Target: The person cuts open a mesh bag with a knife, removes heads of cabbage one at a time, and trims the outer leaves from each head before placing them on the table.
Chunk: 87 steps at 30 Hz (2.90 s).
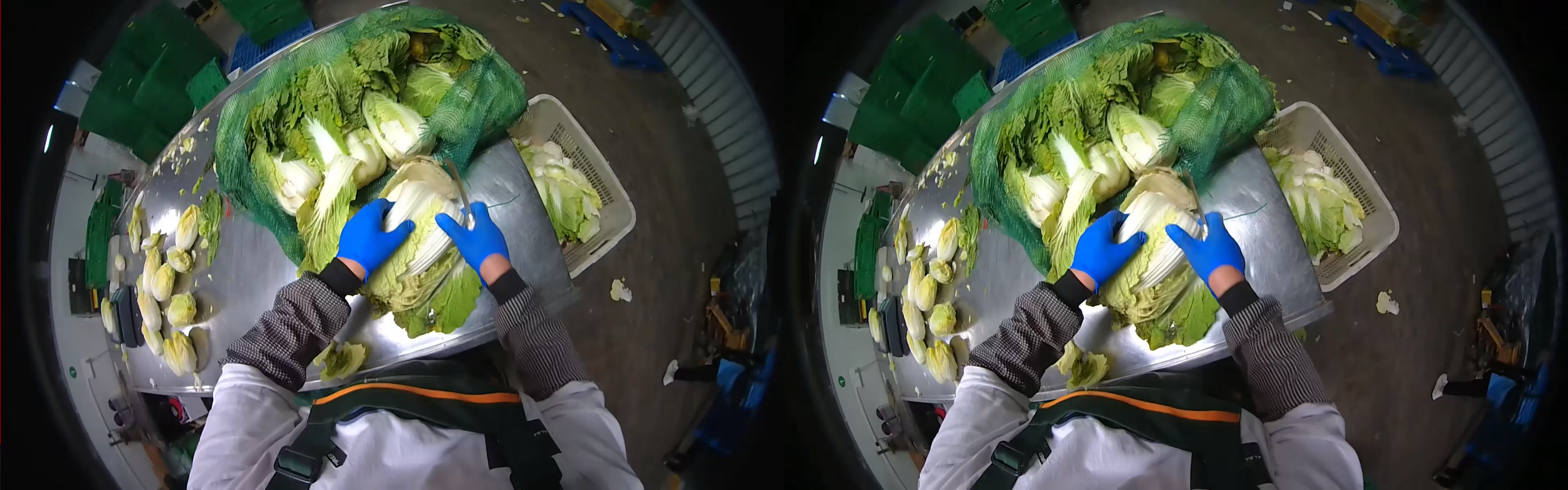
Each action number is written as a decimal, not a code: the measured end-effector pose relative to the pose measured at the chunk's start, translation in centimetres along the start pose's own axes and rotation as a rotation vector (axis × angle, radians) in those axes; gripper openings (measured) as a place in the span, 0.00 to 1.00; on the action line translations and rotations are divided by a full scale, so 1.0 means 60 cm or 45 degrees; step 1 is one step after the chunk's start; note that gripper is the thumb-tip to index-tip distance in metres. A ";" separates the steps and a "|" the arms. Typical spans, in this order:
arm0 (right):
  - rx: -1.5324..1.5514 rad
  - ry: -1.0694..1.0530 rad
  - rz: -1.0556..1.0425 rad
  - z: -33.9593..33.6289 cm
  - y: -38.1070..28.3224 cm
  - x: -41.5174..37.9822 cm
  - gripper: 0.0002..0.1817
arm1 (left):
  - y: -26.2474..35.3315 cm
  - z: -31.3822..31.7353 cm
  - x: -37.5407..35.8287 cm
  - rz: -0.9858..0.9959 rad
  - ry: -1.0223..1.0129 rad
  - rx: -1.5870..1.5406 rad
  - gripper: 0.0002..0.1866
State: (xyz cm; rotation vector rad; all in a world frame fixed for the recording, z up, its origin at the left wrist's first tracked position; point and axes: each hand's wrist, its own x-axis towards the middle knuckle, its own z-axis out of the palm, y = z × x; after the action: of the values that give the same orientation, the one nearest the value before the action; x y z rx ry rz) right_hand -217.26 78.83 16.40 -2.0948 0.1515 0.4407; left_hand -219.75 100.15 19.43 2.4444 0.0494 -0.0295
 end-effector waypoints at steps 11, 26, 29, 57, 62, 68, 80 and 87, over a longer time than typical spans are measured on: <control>0.218 0.033 -0.159 0.041 0.051 -0.040 0.25 | -0.018 -0.059 -0.030 0.195 0.159 0.009 0.46; -0.395 -0.005 -0.430 -0.036 0.029 -0.063 0.14 | -0.087 0.006 -0.034 0.237 -0.337 -0.237 0.60; -0.528 -0.124 -0.304 -0.030 0.030 -0.015 0.14 | -0.097 0.002 -0.025 0.237 -0.384 -0.311 0.60; -0.339 -0.108 -0.526 -0.025 -0.034 0.041 0.31 | -0.071 0.008 -0.014 0.184 -0.128 -0.314 0.28; 0.045 -0.032 -0.252 0.005 0.005 0.034 0.32 | 0.018 0.007 0.013 0.211 -0.052 0.147 0.38; -0.057 0.111 -0.280 0.024 0.060 0.008 0.24 | 0.018 0.020 0.036 0.232 -0.054 0.308 0.41; -0.433 0.203 -0.164 0.036 0.128 -0.041 0.17 | -0.210 -0.129 -0.047 -0.357 0.247 0.146 0.48; -0.145 0.108 -0.314 0.018 -0.013 -0.002 0.33 | -0.063 -0.056 -0.014 0.326 0.158 -0.126 0.28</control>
State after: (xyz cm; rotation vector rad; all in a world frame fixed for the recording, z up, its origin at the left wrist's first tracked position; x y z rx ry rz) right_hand -217.44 80.17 16.55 -2.2100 -0.0842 0.2162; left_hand -220.75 105.20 19.60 2.3330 -0.2024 0.2332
